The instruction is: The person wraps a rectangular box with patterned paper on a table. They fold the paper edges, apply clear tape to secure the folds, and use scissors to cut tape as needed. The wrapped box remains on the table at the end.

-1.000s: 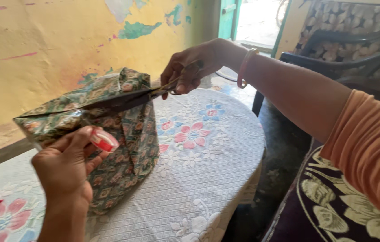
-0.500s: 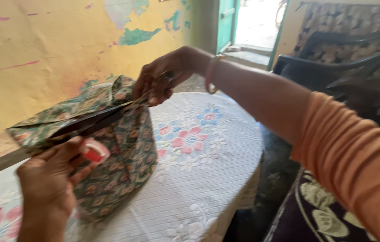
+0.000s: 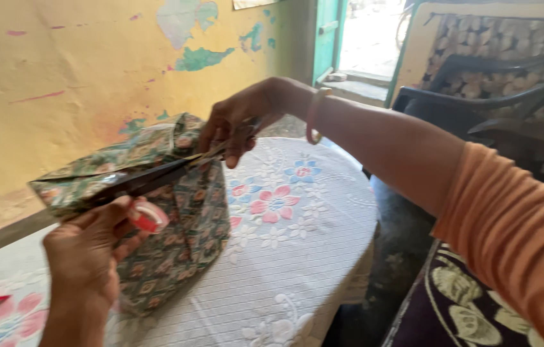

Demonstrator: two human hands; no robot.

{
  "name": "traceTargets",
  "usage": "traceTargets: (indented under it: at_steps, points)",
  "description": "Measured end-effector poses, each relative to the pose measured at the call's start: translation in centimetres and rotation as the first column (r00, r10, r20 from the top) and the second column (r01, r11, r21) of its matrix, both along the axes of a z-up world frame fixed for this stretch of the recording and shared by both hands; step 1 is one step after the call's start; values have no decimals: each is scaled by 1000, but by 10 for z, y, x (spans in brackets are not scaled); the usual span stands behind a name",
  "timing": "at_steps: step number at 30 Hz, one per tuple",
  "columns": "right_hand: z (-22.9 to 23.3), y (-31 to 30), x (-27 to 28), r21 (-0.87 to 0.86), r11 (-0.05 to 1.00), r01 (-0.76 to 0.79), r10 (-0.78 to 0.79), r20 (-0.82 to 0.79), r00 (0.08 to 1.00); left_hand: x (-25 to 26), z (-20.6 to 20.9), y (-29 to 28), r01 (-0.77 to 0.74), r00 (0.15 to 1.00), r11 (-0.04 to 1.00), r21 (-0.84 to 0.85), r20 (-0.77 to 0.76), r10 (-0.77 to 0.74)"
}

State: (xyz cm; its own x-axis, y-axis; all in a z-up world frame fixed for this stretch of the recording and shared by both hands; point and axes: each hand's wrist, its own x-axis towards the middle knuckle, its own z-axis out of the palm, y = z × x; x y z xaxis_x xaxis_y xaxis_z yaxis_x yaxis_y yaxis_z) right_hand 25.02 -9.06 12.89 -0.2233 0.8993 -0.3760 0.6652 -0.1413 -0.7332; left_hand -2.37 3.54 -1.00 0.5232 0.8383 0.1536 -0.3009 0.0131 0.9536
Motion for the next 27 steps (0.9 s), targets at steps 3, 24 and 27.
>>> traceTargets:
  at_steps: [3, 24, 27]
  points:
    - [-2, -7, -2, 24, 999, 39, -41, 66, 997, 6, -4, 1, -6, 1000, 1000, -25, -1, 6]
    - [-186, -42, 28, 122, 979, -163, 96, 428, 899, -27, 89, 100, 424, 873, 838, 344, -401, -277]
    - [-257, -60, -2, 72, 992, -107, 95, 161, 982, -21, 51, 102, 535, 841, 761, 368, -316, -438]
